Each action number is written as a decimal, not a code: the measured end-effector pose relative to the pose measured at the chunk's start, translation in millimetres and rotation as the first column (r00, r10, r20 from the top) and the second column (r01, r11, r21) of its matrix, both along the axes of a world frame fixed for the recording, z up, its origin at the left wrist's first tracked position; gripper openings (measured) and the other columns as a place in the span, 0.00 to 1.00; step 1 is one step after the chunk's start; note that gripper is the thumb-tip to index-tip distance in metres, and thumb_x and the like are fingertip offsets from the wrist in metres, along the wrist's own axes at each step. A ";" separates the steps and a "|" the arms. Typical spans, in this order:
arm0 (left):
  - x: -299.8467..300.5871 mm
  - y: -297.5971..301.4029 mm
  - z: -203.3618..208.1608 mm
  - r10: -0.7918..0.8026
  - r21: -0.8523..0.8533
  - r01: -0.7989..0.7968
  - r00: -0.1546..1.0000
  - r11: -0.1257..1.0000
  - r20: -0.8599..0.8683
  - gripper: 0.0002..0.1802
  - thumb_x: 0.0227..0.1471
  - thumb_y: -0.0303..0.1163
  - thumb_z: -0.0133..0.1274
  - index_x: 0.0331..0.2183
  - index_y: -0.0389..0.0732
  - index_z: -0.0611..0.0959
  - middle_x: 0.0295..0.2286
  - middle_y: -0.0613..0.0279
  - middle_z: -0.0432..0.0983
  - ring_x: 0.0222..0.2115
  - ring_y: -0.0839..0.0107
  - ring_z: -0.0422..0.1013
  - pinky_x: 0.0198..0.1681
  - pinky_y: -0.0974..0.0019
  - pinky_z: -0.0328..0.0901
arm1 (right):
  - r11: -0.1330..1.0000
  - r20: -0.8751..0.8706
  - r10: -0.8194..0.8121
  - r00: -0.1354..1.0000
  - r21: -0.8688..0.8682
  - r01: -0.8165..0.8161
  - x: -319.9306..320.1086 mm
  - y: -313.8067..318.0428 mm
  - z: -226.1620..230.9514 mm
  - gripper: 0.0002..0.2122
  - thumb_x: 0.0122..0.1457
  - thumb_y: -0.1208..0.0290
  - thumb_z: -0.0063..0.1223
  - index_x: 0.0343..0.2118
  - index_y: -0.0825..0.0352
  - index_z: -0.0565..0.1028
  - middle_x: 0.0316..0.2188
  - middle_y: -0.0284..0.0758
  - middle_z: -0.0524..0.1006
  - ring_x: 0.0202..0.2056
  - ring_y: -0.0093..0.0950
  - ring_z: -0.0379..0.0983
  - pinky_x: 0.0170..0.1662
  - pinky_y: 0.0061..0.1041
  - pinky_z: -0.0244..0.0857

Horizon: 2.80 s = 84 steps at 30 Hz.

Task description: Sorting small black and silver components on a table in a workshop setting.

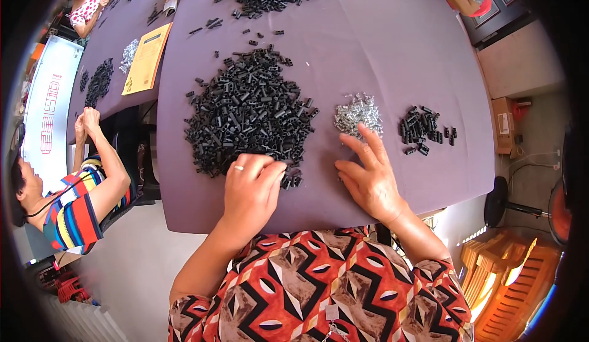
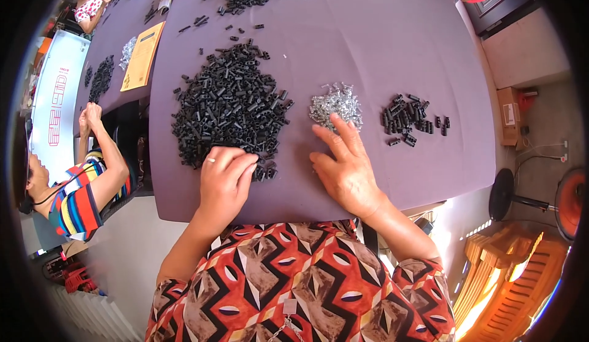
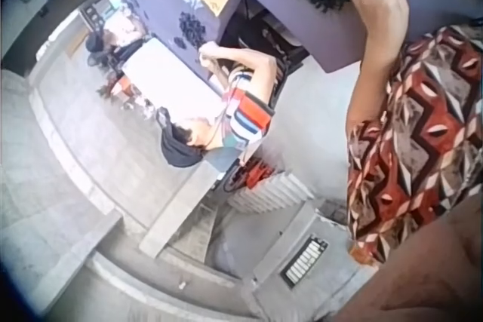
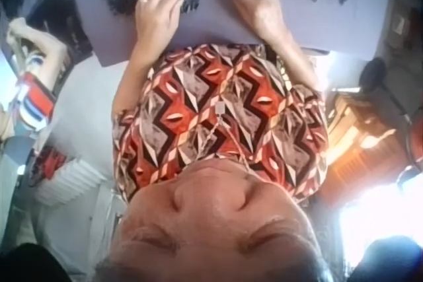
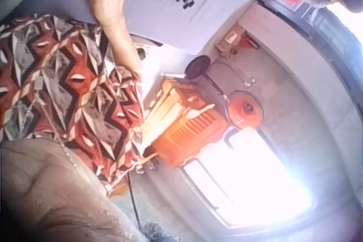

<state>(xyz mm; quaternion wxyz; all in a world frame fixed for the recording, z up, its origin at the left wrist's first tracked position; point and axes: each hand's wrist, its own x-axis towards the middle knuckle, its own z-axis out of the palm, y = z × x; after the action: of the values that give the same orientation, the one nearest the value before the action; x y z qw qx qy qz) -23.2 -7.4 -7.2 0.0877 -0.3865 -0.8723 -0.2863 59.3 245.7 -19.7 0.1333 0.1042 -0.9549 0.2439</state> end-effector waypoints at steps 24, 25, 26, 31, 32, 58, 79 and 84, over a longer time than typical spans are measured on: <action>6.4 16.0 14.0 -0.149 0.357 -0.144 0.721 0.923 0.677 0.07 0.57 0.19 0.57 0.39 0.34 0.79 0.36 0.58 0.80 0.31 0.74 0.76 0.35 0.71 0.71 | 0.975 -0.031 0.038 0.999 -0.219 -0.044 7.4 -5.8 4.9 0.08 0.49 0.79 0.64 0.33 0.66 0.77 0.50 0.39 0.76 0.58 0.45 0.68 0.57 0.43 0.67; 11.5 13.7 12.7 -0.196 0.397 -0.194 0.631 0.897 0.751 0.07 0.58 0.19 0.57 0.40 0.34 0.79 0.35 0.59 0.80 0.32 0.76 0.76 0.36 0.71 0.72 | 0.937 -0.039 0.059 0.998 -0.342 -0.068 5.7 -7.5 7.4 0.09 0.50 0.80 0.64 0.34 0.66 0.77 0.46 0.39 0.78 0.52 0.43 0.74 0.52 0.39 0.71; 15.1 13.2 11.9 -0.252 0.432 -0.245 0.532 0.868 0.809 0.07 0.58 0.20 0.58 0.40 0.33 0.79 0.35 0.60 0.80 0.34 0.77 0.77 0.37 0.71 0.72 | 0.938 -0.039 0.060 0.997 -0.339 -0.070 4.8 -10.3 9.4 0.09 0.50 0.80 0.64 0.34 0.66 0.77 0.46 0.39 0.78 0.52 0.43 0.74 0.52 0.39 0.71; 24.2 10.3 6.0 -0.312 0.463 -0.328 0.419 0.824 0.853 0.10 0.58 0.20 0.59 0.43 0.33 0.81 0.35 0.61 0.81 0.36 0.76 0.78 0.39 0.72 0.72 | 0.728 0.118 0.192 0.974 -0.683 -0.061 -4.3 -29.1 19.5 0.08 0.53 0.85 0.62 0.35 0.68 0.78 0.35 0.35 0.81 0.37 0.31 0.79 0.39 0.27 0.74; 24.8 9.1 5.1 -0.274 0.429 -0.273 0.461 0.861 0.844 0.11 0.57 0.21 0.60 0.43 0.33 0.82 0.35 0.61 0.82 0.36 0.76 0.78 0.40 0.72 0.72 | 0.695 0.100 0.222 0.970 -0.714 -0.085 -4.7 -31.2 19.5 0.08 0.53 0.86 0.62 0.35 0.69 0.78 0.35 0.35 0.81 0.37 0.32 0.79 0.38 0.27 0.73; 26.7 -9.7 2.6 -0.341 0.403 -0.310 0.236 0.861 0.910 0.05 0.62 0.22 0.54 0.41 0.35 0.78 0.35 0.56 0.82 0.30 0.75 0.76 0.39 0.71 0.71 | 0.957 0.062 0.152 0.986 -0.260 -0.131 -45.6 -32.0 3.2 0.11 0.52 0.79 0.62 0.39 0.68 0.78 0.39 0.40 0.77 0.37 0.44 0.77 0.41 0.37 0.73; 31.4 12.7 5.1 -0.233 0.314 -0.276 0.289 0.908 0.928 0.08 0.61 0.22 0.57 0.43 0.32 0.81 0.33 0.66 0.81 0.29 0.82 0.75 0.33 0.77 0.69 | 0.248 0.359 0.500 0.788 -0.931 0.266 -2.8 -21.8 1.2 0.05 0.64 0.80 0.59 0.41 0.73 0.79 0.35 0.31 0.79 0.36 0.19 0.77 0.41 0.20 0.74; 34.2 14.3 2.8 -0.210 0.320 -0.215 0.416 0.923 0.885 0.08 0.60 0.22 0.58 0.42 0.32 0.82 0.32 0.66 0.81 0.28 0.82 0.75 0.33 0.76 0.70 | 0.218 0.418 0.510 0.752 -0.909 0.356 -0.6 -22.0 -4.5 0.05 0.64 0.80 0.59 0.41 0.72 0.78 0.35 0.31 0.79 0.35 0.18 0.77 0.40 0.20 0.74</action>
<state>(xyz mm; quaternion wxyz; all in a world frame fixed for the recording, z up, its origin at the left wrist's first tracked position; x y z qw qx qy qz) 11.0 6.8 -4.4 -0.3233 -0.1431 -0.7052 -0.6146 58.6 223.8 -24.2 -0.1872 -0.0425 -0.5561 0.8086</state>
